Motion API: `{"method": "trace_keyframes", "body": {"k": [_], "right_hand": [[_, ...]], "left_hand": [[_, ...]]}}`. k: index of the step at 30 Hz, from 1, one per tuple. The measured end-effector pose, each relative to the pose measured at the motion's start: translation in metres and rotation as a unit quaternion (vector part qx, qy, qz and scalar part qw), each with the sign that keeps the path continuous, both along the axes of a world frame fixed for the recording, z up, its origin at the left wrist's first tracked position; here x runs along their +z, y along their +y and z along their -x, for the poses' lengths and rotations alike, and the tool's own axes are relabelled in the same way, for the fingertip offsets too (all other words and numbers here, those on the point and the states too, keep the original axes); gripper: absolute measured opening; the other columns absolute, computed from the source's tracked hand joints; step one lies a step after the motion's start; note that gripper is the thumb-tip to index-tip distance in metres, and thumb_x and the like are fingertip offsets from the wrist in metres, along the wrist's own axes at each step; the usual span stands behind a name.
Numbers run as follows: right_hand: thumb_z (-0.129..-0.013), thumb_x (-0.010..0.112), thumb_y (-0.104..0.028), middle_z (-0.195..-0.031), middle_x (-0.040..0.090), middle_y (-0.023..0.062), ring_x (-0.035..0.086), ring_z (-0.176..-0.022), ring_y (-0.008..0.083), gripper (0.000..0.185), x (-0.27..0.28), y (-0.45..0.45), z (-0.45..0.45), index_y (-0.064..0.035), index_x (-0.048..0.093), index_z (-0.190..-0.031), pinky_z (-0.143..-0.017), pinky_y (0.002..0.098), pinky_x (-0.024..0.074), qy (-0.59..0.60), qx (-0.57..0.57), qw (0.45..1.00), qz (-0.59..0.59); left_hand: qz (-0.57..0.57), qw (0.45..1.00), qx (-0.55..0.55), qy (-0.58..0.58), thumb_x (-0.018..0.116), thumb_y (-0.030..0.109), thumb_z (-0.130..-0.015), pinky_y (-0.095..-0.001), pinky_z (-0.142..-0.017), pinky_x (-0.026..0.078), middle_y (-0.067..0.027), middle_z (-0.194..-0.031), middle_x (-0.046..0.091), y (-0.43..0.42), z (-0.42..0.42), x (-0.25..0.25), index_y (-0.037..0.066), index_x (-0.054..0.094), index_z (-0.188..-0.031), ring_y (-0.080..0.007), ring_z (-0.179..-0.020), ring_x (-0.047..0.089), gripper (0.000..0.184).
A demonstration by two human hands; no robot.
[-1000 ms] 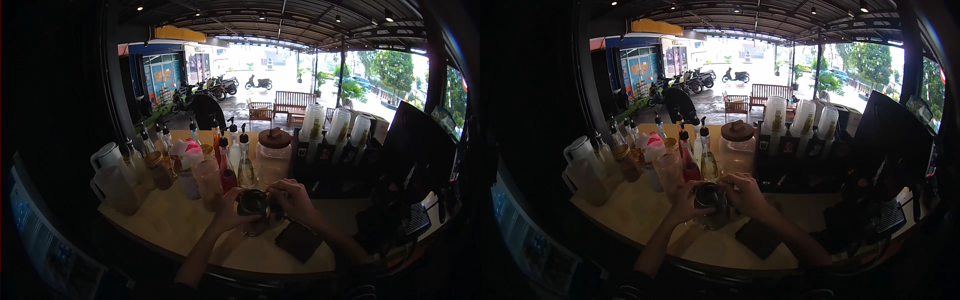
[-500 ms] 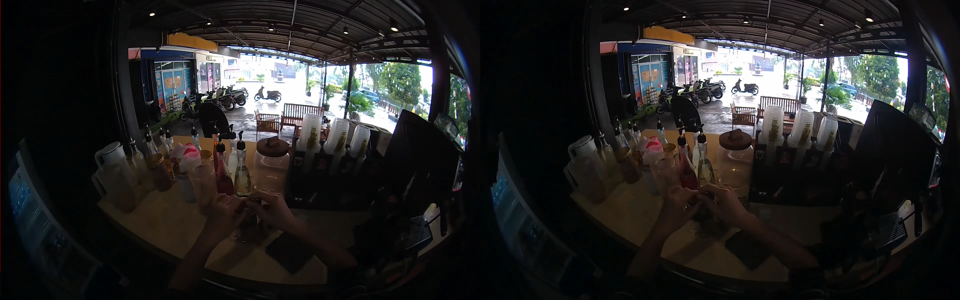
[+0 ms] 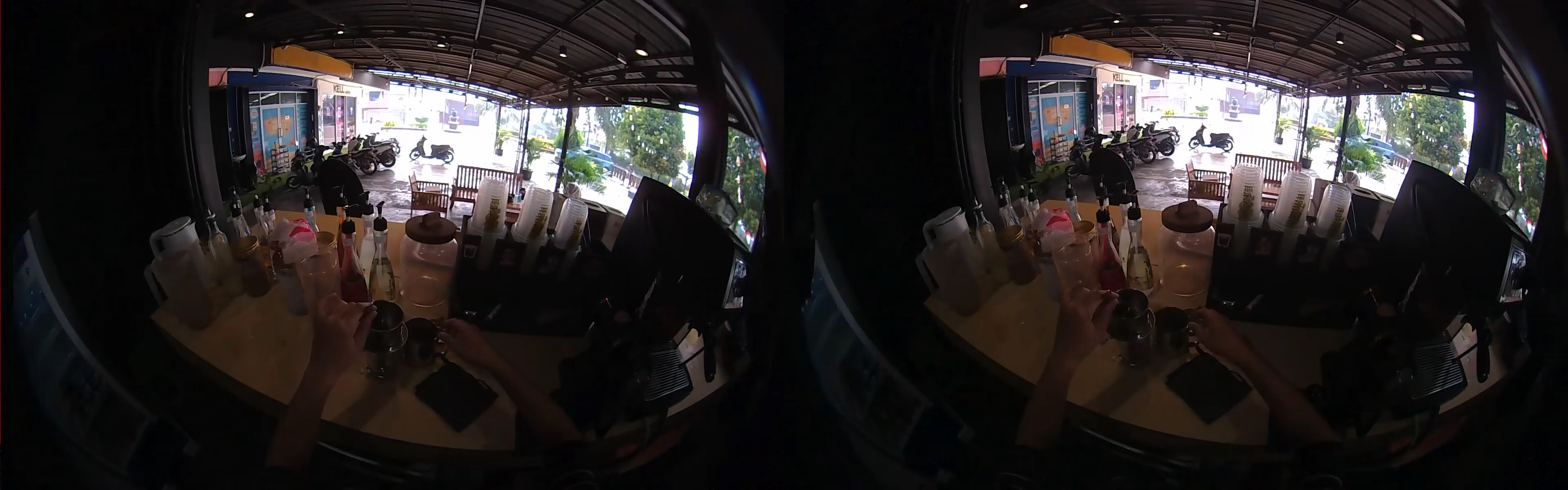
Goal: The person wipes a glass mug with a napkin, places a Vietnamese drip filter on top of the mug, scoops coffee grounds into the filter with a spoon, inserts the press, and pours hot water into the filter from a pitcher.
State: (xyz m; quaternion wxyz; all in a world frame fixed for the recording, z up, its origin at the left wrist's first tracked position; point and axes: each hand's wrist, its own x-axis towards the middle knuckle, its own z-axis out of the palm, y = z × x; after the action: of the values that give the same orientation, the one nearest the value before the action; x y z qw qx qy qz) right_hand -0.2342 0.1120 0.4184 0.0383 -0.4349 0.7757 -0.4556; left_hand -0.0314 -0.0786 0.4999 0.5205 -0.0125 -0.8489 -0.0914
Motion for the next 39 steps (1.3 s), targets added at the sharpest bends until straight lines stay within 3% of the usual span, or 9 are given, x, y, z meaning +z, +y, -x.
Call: {"method": "trace_keyframes", "body": {"k": [2, 7, 9, 14, 18, 25, 30, 32, 39], "right_hand": [[-0.088, 0.061, -0.022, -0.094, 0.064, 0.0145, 0.065, -0.080, 0.0200, 0.031, -0.031, -0.001, 0.012, 0.0024, 0.058, -0.107, -0.068, 0.0324, 0.0507, -0.133, 0.019, 0.991, -0.013], [-0.089, 0.059, -0.025, -0.089, 0.065, 0.0121, 0.063, -0.080, 0.0175, 0.031, -0.030, 0.002, -0.010, 0.0009, 0.058, -0.108, -0.071, 0.0299, 0.0495, -0.065, -0.019, 0.998, -0.005], [-0.093, 0.055, -0.027, -0.085, 0.063, 0.0036, 0.059, -0.083, 0.0097, 0.027, -0.041, 0.002, -0.011, -0.0010, 0.058, -0.100, -0.073, 0.0268, 0.0488, -0.099, -0.002, 0.995, 0.017], [-0.096, 0.051, -0.024, -0.080, 0.061, 0.0017, 0.057, -0.076, 0.0089, 0.024, -0.049, 0.002, -0.019, -0.0020, 0.059, -0.092, -0.069, 0.0260, 0.0468, -0.178, -0.005, 0.978, 0.113], [-0.096, 0.051, -0.023, -0.075, 0.057, -0.0009, 0.052, -0.070, 0.0067, 0.023, -0.028, 0.001, -0.031, -0.0047, 0.058, -0.084, -0.065, 0.0246, 0.0434, -0.188, -0.109, 0.964, 0.151], [-0.090, 0.061, -0.014, -0.072, 0.052, -0.0054, 0.047, -0.070, 0.0028, 0.015, 0.036, 0.009, -0.023, -0.0055, 0.054, -0.079, -0.061, 0.0224, 0.0401, -0.128, -0.070, 0.940, 0.308], [-0.086, 0.066, -0.010, -0.071, 0.051, -0.0053, 0.046, -0.068, -0.0005, 0.018, 0.104, 0.006, -0.034, -0.0061, 0.050, -0.078, -0.058, 0.0188, 0.0381, -0.115, -0.010, 0.951, 0.288], [-0.086, 0.067, -0.010, -0.071, 0.051, -0.0055, 0.046, -0.068, -0.0010, 0.019, 0.121, 0.001, -0.040, -0.0061, 0.050, -0.078, -0.057, 0.0182, 0.0375, -0.106, -0.003, 0.954, 0.281], [-0.084, 0.066, -0.007, -0.078, 0.051, -0.0027, 0.051, -0.070, -0.0001, 0.017, 0.157, -0.026, -0.054, -0.0030, 0.050, -0.086, -0.058, 0.0182, 0.0444, -0.064, 0.043, 0.970, 0.232]], "left_hand": [[-0.028, 0.999, -0.007, -0.027, 0.063, 0.015, -0.085, -0.0433, -0.096, 0.036, -0.0073, -0.077, 0.063, 0.000, -0.006, 0.007, 0.006, 0.065, -0.090, -0.0237, -0.079, 0.060, 0.011], [-0.043, 0.999, 0.007, -0.010, 0.066, 0.014, -0.082, -0.0436, -0.097, 0.038, -0.0087, -0.085, 0.064, -0.006, -0.009, 0.004, 0.008, 0.064, -0.089, -0.0292, -0.088, 0.059, 0.010], [-0.073, 0.997, 0.004, -0.029, 0.066, 0.015, -0.081, -0.0439, -0.097, 0.038, -0.0090, -0.086, 0.064, -0.005, -0.009, 0.001, 0.008, 0.063, -0.088, -0.0300, -0.090, 0.058, 0.010], [-0.096, 0.994, -0.037, 0.044, 0.064, 0.011, -0.084, -0.0407, -0.092, 0.043, -0.0095, -0.079, 0.065, -0.013, -0.012, -0.002, 0.005, 0.061, -0.089, -0.0275, -0.081, 0.064, 0.008], [-0.185, 0.979, -0.080, 0.029, 0.064, 0.011, -0.084, -0.0419, -0.099, 0.038, -0.0073, -0.077, 0.065, -0.026, -0.013, -0.006, 0.006, 0.059, -0.090, -0.0248, -0.076, 0.064, 0.009], [-0.242, 0.962, -0.122, 0.028, 0.061, 0.013, -0.087, -0.0361, -0.093, 0.043, -0.0073, -0.075, 0.065, -0.041, -0.005, 0.005, 0.005, 0.059, -0.091, -0.0225, -0.072, 0.066, 0.009], [-0.246, 0.958, -0.144, 0.033, 0.060, 0.012, -0.088, -0.0343, -0.091, 0.044, -0.0068, -0.073, 0.065, -0.045, -0.002, 0.004, 0.004, 0.058, -0.093, -0.0206, -0.071, 0.066, 0.009], [-0.340, 0.922, -0.187, -0.001, 0.058, 0.011, -0.088, -0.0355, -0.093, 0.042, -0.0059, -0.073, 0.065, -0.051, 0.004, -0.005, 0.005, 0.058, -0.094, -0.0219, -0.075, 0.066, 0.009], [-0.263, 0.937, -0.227, -0.021, 0.054, 0.009, -0.089, -0.0403, -0.100, 0.035, -0.0046, -0.074, 0.066, -0.061, 0.013, -0.014, 0.005, 0.058, -0.096, -0.0243, -0.085, 0.063, 0.009]]}}
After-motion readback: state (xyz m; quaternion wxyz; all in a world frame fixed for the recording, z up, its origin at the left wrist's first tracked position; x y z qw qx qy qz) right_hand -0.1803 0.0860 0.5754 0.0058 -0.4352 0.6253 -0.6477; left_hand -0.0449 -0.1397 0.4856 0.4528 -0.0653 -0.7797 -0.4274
